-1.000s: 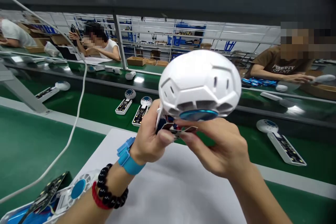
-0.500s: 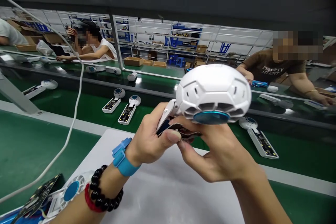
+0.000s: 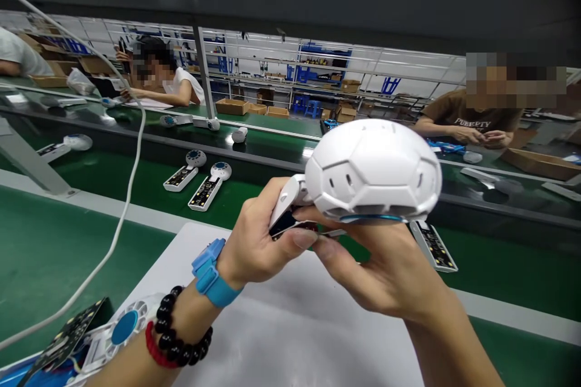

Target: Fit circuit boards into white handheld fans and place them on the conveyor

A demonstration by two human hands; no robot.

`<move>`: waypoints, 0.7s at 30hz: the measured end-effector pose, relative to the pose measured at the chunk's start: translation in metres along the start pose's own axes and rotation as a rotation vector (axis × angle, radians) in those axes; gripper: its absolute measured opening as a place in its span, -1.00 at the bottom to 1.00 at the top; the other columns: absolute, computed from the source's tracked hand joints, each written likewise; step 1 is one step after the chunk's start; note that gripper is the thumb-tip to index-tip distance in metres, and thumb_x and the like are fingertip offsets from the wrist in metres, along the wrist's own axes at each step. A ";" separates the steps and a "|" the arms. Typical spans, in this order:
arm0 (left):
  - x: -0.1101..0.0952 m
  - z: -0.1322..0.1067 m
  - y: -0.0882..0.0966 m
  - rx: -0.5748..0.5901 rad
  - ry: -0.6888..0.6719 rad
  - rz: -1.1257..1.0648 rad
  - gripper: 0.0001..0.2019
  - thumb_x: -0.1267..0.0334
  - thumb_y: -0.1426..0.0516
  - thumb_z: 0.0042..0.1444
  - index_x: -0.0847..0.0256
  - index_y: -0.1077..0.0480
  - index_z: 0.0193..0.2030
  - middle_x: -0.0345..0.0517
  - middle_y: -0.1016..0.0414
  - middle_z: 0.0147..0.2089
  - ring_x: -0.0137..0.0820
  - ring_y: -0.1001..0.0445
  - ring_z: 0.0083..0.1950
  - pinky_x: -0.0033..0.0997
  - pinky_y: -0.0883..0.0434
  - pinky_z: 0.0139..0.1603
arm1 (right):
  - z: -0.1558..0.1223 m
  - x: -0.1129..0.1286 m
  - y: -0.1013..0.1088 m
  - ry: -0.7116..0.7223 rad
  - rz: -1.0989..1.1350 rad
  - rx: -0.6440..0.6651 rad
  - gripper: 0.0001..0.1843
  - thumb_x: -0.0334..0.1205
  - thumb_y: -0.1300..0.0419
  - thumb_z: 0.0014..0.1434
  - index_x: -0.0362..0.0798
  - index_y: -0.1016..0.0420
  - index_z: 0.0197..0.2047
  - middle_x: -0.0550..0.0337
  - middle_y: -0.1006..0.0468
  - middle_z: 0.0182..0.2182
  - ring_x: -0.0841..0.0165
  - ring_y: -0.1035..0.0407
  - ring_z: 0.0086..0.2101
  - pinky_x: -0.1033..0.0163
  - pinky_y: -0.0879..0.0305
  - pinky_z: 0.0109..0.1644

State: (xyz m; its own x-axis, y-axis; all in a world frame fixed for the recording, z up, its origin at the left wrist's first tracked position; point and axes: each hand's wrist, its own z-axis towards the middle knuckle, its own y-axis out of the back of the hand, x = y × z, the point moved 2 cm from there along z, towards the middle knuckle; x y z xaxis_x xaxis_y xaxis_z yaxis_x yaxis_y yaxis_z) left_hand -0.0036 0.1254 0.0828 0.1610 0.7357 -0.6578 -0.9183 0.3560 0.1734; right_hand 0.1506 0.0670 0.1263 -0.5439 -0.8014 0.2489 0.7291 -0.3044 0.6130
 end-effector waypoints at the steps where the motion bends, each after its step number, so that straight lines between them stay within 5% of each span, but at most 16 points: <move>1: 0.000 0.000 -0.001 -0.006 -0.003 -0.017 -0.50 -0.16 -0.11 0.24 0.24 -0.38 0.07 -0.03 -0.58 -0.18 -0.27 -0.58 -0.20 -0.44 -0.54 -0.27 | -0.001 -0.001 -0.002 0.000 0.000 -0.006 -0.86 -0.35 -0.13 0.27 -0.06 -0.48 -0.32 0.20 -0.60 -0.42 0.43 -0.42 -0.56 0.34 -0.34 -0.53; 4: -0.001 0.000 -0.003 -0.059 -0.026 -0.054 -0.48 -0.16 -0.08 0.26 0.25 -0.36 0.12 -0.02 -0.58 -0.22 -0.30 -0.56 -0.26 -0.45 -0.53 -0.34 | -0.004 -0.005 -0.011 -0.017 0.067 -0.183 -0.95 -0.33 -0.20 0.26 0.01 -0.46 -0.24 0.25 -0.57 -0.42 0.41 -0.45 -0.48 0.35 -0.37 -0.46; 7: -0.003 0.001 -0.002 -0.124 -0.045 -0.043 -0.51 -0.10 -0.05 0.30 0.23 -0.36 0.16 -0.13 -0.50 -0.41 -0.41 -0.45 -0.46 -0.50 -0.43 -0.49 | -0.004 -0.008 -0.022 -0.167 0.220 -0.415 -0.83 -0.28 -0.31 0.18 0.03 -0.45 -0.15 0.22 -0.57 -0.32 0.33 -0.49 -0.30 0.28 -0.47 -0.28; 10: -0.002 0.002 -0.004 -0.146 0.004 -0.010 -0.54 -0.07 -0.04 0.32 0.22 -0.40 0.16 -0.12 -0.49 -0.39 -0.41 -0.45 -0.44 -0.49 -0.47 -0.43 | 0.001 -0.007 -0.031 -0.283 0.372 -0.381 -0.88 -0.31 -0.24 0.23 -0.01 -0.50 -0.14 0.16 -0.60 -0.21 0.31 -0.51 -0.18 0.25 -0.49 -0.11; 13: 0.000 0.002 -0.007 -0.172 0.128 -0.007 -0.52 -0.13 -0.04 0.29 0.21 -0.46 0.09 -0.04 -0.52 -0.25 -0.35 -0.49 -0.32 -0.44 -0.53 -0.30 | 0.004 -0.009 -0.033 -0.402 0.458 -0.383 -0.89 -0.32 -0.22 0.22 -0.01 -0.51 -0.16 0.21 -0.61 -0.26 0.35 -0.52 -0.24 0.30 -0.47 -0.15; 17: 0.006 0.003 -0.008 0.028 0.456 -0.179 -0.46 -0.20 -0.04 0.25 0.14 -0.35 0.19 -0.09 -0.46 -0.33 -0.39 -0.43 -0.44 -0.52 -0.42 -0.59 | -0.001 -0.029 -0.032 -0.555 0.496 -0.423 -0.87 -0.21 -0.25 0.19 -0.05 -0.50 -0.20 0.20 -0.59 -0.37 0.33 -0.50 -0.32 0.28 -0.46 -0.24; 21: 0.012 0.005 -0.004 0.291 0.699 -0.261 -0.50 -0.01 -0.31 0.07 0.16 -0.36 0.08 -0.04 -0.46 -0.09 -0.25 -0.51 -0.08 -0.38 -0.60 -0.26 | -0.006 -0.055 -0.030 -0.622 0.577 -0.480 -0.70 -0.07 -0.29 0.13 -0.08 -0.49 -0.14 0.10 -0.62 -0.25 0.27 -0.51 -0.22 0.21 -0.46 -0.13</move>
State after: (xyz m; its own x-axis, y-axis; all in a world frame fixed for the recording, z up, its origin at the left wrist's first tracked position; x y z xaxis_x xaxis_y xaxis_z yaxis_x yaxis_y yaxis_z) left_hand 0.0040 0.1353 0.0781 0.0049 0.1105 -0.9939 -0.7351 0.6742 0.0713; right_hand 0.1614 0.1165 0.0898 -0.0720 -0.5199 0.8512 0.9690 -0.2386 -0.0638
